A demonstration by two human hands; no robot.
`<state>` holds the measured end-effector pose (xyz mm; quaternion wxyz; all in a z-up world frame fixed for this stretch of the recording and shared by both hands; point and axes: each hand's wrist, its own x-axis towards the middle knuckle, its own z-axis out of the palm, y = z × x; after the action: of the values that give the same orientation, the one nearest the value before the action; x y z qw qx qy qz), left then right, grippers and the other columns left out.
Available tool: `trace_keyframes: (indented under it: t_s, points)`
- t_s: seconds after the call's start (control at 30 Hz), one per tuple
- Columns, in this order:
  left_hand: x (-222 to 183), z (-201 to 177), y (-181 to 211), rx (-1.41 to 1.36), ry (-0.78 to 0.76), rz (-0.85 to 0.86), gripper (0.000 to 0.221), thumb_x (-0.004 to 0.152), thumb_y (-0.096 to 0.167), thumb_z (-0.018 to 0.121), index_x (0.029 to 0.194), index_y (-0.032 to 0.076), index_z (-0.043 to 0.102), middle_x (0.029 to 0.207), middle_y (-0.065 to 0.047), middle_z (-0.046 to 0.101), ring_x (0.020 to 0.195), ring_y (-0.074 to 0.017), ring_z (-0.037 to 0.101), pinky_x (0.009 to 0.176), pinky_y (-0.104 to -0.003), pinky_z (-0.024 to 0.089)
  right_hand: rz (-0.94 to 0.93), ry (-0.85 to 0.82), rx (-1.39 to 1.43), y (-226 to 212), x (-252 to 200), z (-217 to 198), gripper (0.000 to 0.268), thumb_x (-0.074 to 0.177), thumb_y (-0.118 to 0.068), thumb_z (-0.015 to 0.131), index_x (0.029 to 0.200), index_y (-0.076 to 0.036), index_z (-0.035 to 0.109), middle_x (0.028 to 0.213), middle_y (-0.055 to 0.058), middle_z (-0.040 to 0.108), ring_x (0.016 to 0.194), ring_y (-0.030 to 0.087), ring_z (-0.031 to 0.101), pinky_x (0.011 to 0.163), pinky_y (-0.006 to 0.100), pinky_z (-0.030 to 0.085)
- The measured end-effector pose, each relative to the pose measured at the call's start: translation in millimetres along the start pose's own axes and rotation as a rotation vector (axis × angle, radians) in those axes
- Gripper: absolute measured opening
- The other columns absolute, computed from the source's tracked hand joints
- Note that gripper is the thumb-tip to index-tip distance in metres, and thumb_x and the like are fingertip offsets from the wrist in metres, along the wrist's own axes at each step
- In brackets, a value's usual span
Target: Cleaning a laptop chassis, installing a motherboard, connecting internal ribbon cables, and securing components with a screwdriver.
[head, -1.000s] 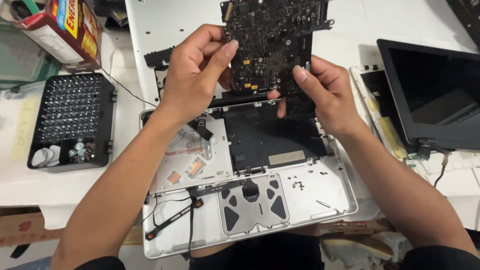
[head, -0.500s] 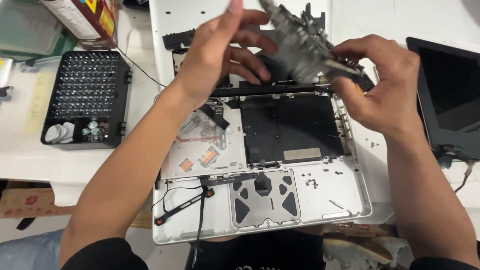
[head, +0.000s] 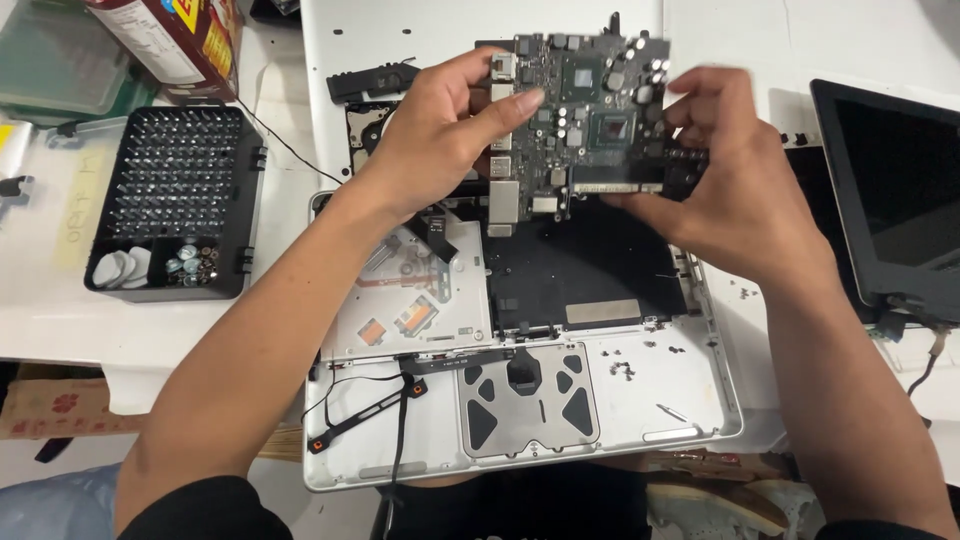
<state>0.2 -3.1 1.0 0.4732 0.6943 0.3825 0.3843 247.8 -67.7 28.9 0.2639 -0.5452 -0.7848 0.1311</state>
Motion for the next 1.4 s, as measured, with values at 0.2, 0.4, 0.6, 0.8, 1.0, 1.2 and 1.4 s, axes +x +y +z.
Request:
trace_keyframes:
  t_s: [0.2,0.4,0.6,0.8,1.0,1.2,1.4]
  points:
    - [0.8,-0.2,-3.2,-0.053,-0.013,0.12,0.034,0.096,0.043,0.063,0.115,0.015,0.065,0.075,0.01,0.055,0.058,-0.0045,0.037,0.059,-0.021,0.034,0.006,0.111,-0.142,16.6,-1.9,0.0,0.103,0.077,-0.019,0.096,0.155,-0.006,0.028,0.11,0.021,0.065,0.1,0.036,0.065,0.081,0.047,0.052]
    - [6.6,0.6,-12.4,-0.213,0.14,0.21,0.058,0.093,0.04,0.067,0.135,0.002,0.056,0.128,-0.004,0.068,0.089,-0.0069,0.063,0.094,-0.025,0.054,-0.183,0.387,0.063,30.3,-3.1,-1.0,0.102,0.093,0.003,0.099,0.155,-0.009,0.019,0.136,0.026,0.052,0.134,0.037,0.051,0.115,0.047,0.038]
    - [3.7,-0.8,-4.7,-0.39,0.196,0.122,0.039,0.091,0.036,0.069,0.119,0.01,0.063,0.089,0.003,0.062,0.076,-0.0087,0.06,0.055,-0.025,0.064,0.262,0.183,0.576,9.8,5.3,6.0,0.064,0.094,-0.025,0.07,0.14,-0.005,0.031,0.122,0.013,0.064,0.099,0.018,0.068,0.094,0.027,0.058]
    - [10.5,0.1,-15.7,-0.345,0.273,0.252,0.034,0.092,0.043,0.069,0.106,0.012,0.063,0.094,0.003,0.061,0.087,-0.0117,0.053,0.085,-0.024,0.044,0.302,-0.16,0.62,7.8,12.0,28.2,0.059,0.094,-0.026,0.062,0.144,-0.006,0.038,0.112,0.012,0.076,0.091,0.021,0.075,0.077,0.03,0.061]
    - [-0.1,10.0,-1.3,-0.432,0.178,0.152,0.063,0.08,0.052,0.074,0.126,0.01,0.06,0.1,-0.004,0.069,0.08,-0.0169,0.071,0.062,-0.031,0.069,0.026,-0.272,0.733,-2.6,-3.4,60.2,0.038,0.094,-0.006,0.065,0.131,-0.005,0.053,0.118,0.013,0.072,0.099,0.02,0.075,0.085,0.028,0.065]
    - [-4.7,15.5,-1.9,-0.36,0.029,0.168,0.04,0.085,0.044,0.075,0.104,0.01,0.063,0.092,-0.002,0.061,0.08,-0.0168,0.066,0.062,-0.031,0.071,0.037,-0.124,0.736,-11.2,-9.5,47.0,0.024,0.1,-0.016,0.06,0.096,0.007,0.068,0.083,0.019,0.08,0.068,0.021,0.079,0.059,0.024,0.064]
    - [-9.0,12.4,-2.2,-0.349,-0.071,0.312,0.056,0.094,0.053,0.065,0.122,0.005,0.058,0.109,-0.008,0.066,0.097,-0.0254,0.071,0.071,-0.032,0.072,-0.106,-0.055,0.914,9.8,-7.8,54.2,0.016,0.105,-0.01,0.055,0.11,0.005,0.057,0.112,0.024,0.071,0.094,0.03,0.075,0.072,0.029,0.067]
